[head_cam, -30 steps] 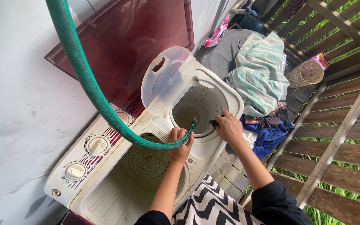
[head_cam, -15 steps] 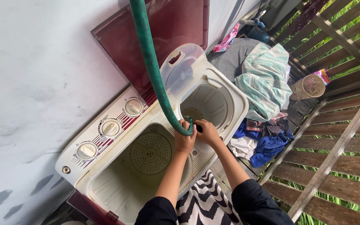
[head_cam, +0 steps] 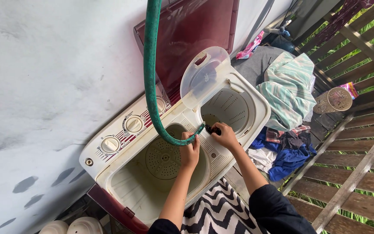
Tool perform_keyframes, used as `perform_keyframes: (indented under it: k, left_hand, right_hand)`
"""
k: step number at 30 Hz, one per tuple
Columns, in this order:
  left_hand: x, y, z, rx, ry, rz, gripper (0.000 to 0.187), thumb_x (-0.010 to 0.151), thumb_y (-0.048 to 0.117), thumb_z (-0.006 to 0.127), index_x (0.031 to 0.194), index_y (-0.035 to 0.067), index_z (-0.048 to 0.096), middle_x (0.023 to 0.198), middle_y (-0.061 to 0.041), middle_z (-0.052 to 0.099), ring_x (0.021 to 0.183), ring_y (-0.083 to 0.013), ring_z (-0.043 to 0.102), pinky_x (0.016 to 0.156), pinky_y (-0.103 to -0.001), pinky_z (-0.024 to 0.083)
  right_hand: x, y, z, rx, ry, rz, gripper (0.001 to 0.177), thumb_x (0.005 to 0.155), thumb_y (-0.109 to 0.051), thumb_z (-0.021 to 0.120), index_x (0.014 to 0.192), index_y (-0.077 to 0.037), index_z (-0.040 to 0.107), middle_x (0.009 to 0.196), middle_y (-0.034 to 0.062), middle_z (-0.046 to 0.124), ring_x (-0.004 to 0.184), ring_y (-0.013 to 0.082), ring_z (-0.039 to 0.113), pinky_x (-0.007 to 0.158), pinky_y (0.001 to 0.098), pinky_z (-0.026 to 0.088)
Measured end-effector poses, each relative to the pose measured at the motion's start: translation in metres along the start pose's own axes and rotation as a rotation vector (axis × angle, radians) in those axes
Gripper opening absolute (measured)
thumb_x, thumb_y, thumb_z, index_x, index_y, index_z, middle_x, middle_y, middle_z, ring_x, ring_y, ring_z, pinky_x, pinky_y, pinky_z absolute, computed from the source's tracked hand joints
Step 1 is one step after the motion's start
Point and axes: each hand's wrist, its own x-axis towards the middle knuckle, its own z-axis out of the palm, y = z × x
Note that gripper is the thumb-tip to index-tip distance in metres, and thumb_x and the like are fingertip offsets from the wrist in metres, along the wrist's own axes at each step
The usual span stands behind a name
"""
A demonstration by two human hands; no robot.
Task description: Manually wash or rinse small items of clothing using a hose and a twin-tub washing machine.
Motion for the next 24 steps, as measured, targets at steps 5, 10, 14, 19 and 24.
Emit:
perform_keyframes:
  k: [5, 10, 14, 19, 24]
  left_hand:
    - [-0.001, -0.001, 0.001, -0.054, 0.025, -0.047, 0.017, 0.103, 0.009, 0.061, 0.108, 0.0, 0.049, 0.096, -0.013, 0.06, 0.078, -0.0203, 0.062, 0.069, -0.035, 0.052]
    - [0.008, -0.008, -0.005, -0.064, 0.068, -0.192, 0.016, 0.103, 0.01, 0.061, 0.107, -0.001, 0.049, 0.091, -0.012, 0.059, 0.072, -0.0178, 0.058, 0.064, -0.033, 0.051]
    - [0.01, -0.008, -0.008, -0.035, 0.093, -0.088, 0.015, 0.103, 0.008, 0.06, 0.106, -0.001, 0.049, 0.092, -0.011, 0.056, 0.074, -0.0165, 0.057, 0.066, -0.033, 0.05]
    - [0.011, 0.0, -0.006, -0.018, 0.131, -0.071, 0.014, 0.102, 0.007, 0.06, 0.105, -0.001, 0.049, 0.091, -0.01, 0.055, 0.073, -0.0157, 0.057, 0.064, -0.032, 0.049]
    - [0.014, 0.006, -0.007, 0.005, 0.102, -0.165, 0.016, 0.101, 0.008, 0.062, 0.103, 0.0, 0.048, 0.078, -0.005, 0.054, 0.063, -0.0118, 0.055, 0.059, -0.03, 0.048]
  right_hand:
    - [0.021, -0.038, 0.007, 0.311, -0.01, -0.179, 0.042, 0.073, -0.013, 0.069, 0.115, -0.006, 0.068, 0.105, 0.0153, 0.069, 0.1, 0.0348, 0.068, 0.091, 0.0408, 0.053]
    - [0.032, -0.05, 0.01, 0.298, 0.089, -0.287, 0.044, 0.075, -0.006, 0.068, 0.119, -0.005, 0.067, 0.11, 0.0151, 0.068, 0.103, 0.0361, 0.066, 0.091, 0.0404, 0.052]
    - [0.022, -0.035, -0.002, 0.102, -0.123, -0.275, 0.037, 0.075, -0.005, 0.068, 0.111, -0.007, 0.073, 0.106, 0.0133, 0.07, 0.1, 0.0324, 0.069, 0.091, 0.0401, 0.056]
    - [0.011, -0.042, -0.007, -0.016, -0.127, -0.366, 0.039, 0.077, -0.003, 0.067, 0.114, -0.009, 0.074, 0.109, 0.0138, 0.069, 0.104, 0.0344, 0.066, 0.091, 0.0432, 0.055]
    - [0.045, -0.045, -0.001, 0.037, 0.024, -0.5, 0.041, 0.08, -0.002, 0.068, 0.12, -0.007, 0.072, 0.119, 0.0163, 0.067, 0.107, 0.0377, 0.064, 0.093, 0.0457, 0.053]
